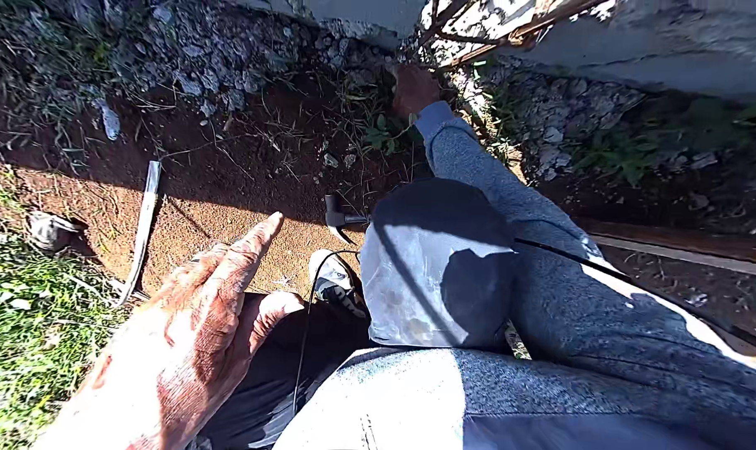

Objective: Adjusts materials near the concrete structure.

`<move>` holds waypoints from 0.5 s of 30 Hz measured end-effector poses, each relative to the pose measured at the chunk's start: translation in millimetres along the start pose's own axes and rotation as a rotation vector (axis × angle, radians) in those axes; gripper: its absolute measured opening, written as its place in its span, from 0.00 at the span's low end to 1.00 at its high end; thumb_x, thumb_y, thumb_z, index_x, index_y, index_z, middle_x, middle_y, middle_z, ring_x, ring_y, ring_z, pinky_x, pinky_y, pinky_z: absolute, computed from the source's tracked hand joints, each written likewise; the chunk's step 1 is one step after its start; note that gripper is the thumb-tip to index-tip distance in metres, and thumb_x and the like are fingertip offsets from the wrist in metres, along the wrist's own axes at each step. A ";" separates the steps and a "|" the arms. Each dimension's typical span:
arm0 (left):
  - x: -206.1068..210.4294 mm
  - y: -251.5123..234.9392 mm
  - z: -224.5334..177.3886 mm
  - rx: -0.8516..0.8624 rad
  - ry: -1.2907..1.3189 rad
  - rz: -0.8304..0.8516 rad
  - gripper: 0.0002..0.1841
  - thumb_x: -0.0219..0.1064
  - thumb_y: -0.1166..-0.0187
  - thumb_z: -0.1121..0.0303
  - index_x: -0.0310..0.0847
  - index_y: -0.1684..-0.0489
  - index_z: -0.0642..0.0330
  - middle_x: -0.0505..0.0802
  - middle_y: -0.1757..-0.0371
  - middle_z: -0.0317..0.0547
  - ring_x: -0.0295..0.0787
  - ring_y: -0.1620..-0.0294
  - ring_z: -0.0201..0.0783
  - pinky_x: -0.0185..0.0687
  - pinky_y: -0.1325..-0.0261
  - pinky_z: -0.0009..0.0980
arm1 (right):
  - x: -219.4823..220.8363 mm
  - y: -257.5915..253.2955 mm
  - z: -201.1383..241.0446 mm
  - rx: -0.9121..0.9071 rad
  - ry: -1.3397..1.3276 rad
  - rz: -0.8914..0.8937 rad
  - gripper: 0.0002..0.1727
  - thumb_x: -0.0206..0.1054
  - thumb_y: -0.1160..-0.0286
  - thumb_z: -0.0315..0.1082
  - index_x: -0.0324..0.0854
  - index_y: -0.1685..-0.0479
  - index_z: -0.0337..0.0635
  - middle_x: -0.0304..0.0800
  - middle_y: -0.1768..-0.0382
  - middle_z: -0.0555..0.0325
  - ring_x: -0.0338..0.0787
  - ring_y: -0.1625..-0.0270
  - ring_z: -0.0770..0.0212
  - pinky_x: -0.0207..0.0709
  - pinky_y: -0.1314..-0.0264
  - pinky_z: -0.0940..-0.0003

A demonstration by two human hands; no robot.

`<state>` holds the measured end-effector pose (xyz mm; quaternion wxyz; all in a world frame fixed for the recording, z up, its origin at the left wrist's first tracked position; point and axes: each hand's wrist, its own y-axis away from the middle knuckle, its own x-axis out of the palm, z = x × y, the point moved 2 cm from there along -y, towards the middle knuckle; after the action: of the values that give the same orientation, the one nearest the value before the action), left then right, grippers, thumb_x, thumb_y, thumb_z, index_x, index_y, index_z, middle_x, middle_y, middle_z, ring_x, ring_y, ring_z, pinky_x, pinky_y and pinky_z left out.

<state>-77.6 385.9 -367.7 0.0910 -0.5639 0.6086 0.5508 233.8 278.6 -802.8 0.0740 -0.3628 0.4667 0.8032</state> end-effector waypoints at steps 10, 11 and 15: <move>1.2 -1.3 -1.6 -0.037 0.008 0.035 0.37 0.52 0.16 0.34 0.63 0.10 0.42 0.91 0.34 0.47 0.92 0.42 0.45 0.86 0.43 0.50 | 19.8 -33.7 -11.0 -0.005 -0.081 -0.043 0.34 0.64 0.19 0.40 0.65 0.10 0.51 0.77 0.21 0.36 0.77 0.20 0.32 0.71 0.23 0.29; 1.2 -1.4 -2.2 -0.037 0.009 0.038 0.37 0.52 0.16 0.34 0.63 0.09 0.41 0.91 0.35 0.47 0.91 0.43 0.45 0.86 0.43 0.50 | 21.5 -35.2 -12.0 -0.006 -0.076 -0.043 0.33 0.64 0.19 0.40 0.67 0.11 0.51 0.78 0.22 0.37 0.78 0.20 0.33 0.71 0.22 0.31; 0.9 -4.1 -7.7 -0.036 -0.005 0.041 0.38 0.50 0.16 0.33 0.64 0.10 0.42 0.92 0.37 0.48 0.91 0.42 0.45 0.85 0.42 0.48 | 23.7 -41.2 -16.0 -0.040 -0.048 -0.014 0.33 0.67 0.22 0.38 0.69 0.14 0.52 0.77 0.21 0.35 0.77 0.21 0.30 0.73 0.25 0.28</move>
<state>-70.8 380.5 -367.7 0.0711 -0.5517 0.6096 0.5647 243.7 283.3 -851.7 0.0836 -0.3481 0.4460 0.8203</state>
